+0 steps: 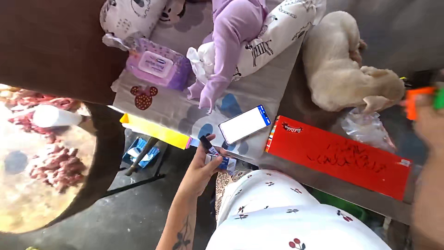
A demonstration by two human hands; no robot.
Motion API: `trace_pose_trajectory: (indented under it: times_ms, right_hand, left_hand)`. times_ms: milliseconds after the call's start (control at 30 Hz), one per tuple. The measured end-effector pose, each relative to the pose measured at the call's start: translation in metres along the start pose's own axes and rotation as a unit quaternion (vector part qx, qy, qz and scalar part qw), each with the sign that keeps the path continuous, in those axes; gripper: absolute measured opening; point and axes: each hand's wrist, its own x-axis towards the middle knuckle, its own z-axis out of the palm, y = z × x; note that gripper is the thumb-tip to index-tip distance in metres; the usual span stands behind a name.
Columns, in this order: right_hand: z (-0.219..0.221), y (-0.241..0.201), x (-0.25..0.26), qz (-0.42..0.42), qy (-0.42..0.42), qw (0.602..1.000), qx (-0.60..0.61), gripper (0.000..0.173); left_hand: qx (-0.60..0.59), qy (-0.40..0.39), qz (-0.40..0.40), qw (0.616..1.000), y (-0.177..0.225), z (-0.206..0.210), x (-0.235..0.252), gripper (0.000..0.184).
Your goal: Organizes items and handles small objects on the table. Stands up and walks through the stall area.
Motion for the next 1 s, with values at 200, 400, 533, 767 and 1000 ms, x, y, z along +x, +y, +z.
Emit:
trace_pose_trajectory:
  times_ms: [200,400,533,767,1000]
  right_hand:
    - [0.167,-0.170,0.020,-0.241,-0.330,0.911,-0.055,0.046]
    - [0.211,-0.197,0.053,-0.296,-0.388,0.869,-0.075,0.053]
    - [0.116,-0.119,0.042,-0.347,-0.121,0.922,0.123,0.021]
    - [-0.029,0.160,0.066,0.233,0.101,0.966,-0.045,0.038]
    - [-0.008,0.232,0.058,0.216,0.031,0.960,-0.176,0.027]
  left_hand:
    - [0.009,-0.050,-0.012,0.999,0.003,-0.004,0.019,0.071]
    - [0.040,-0.083,-0.003,0.996,0.009,-0.001,0.040,0.069]
    - [0.035,-0.091,-0.028,0.995,0.011,-0.006,0.042,0.062]
    - [-0.022,-0.109,-0.036,0.993,0.013,0.036,0.046,0.058]
    - [-0.054,-0.146,-0.055,0.986,0.004,0.091,0.062,0.060]
